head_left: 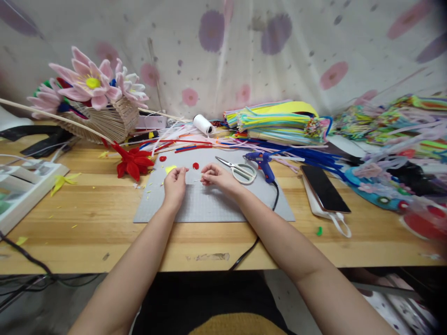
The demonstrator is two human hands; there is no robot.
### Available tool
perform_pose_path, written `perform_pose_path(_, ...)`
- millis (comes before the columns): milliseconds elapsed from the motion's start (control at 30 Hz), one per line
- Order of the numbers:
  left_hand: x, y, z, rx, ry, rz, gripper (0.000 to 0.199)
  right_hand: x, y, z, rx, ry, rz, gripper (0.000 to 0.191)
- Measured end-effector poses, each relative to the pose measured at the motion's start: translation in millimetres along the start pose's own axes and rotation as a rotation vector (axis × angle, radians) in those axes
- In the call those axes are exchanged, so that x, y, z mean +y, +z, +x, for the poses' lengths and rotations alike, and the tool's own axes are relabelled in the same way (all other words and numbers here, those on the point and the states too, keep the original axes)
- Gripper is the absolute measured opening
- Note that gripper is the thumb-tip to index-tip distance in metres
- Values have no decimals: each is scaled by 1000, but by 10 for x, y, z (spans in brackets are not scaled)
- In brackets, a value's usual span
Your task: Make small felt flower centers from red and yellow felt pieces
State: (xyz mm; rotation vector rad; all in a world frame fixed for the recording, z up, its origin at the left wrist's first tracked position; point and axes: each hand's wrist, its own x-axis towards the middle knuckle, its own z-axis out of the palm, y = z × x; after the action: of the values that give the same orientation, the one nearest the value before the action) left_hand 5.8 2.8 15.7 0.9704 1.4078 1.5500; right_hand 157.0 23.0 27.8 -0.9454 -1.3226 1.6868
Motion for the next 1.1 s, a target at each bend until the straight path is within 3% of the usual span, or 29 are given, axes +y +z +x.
perform_pose_path(133, -40, -2, 1, -10, 13, 66, 25, 48, -13, 19, -2, -31, -8, 19)
perform_pose_path(333, 7, 1, -39, -120, -17, 43, 36, 69, -12, 30, 6, -58, -69, 20)
perform_pose_path(567, 24, 55, -128, -300, 16, 121, 22, 84, -18, -10, -73, -77, -140, 22)
perform_pose_path(733, -55, 85, -139, -234, 109, 197, 18, 122, 10, 20, 31, -84, -238, 28)
perform_pose_path(867, -75, 96, -133, -263, 139, 195, 20, 160, 65, 36, 74, -146, -288, 24)
perform_pose_path(1100, -42, 90, -134, -259, -5, 118, 24, 218, 61, 69, 132, -242, -213, 31)
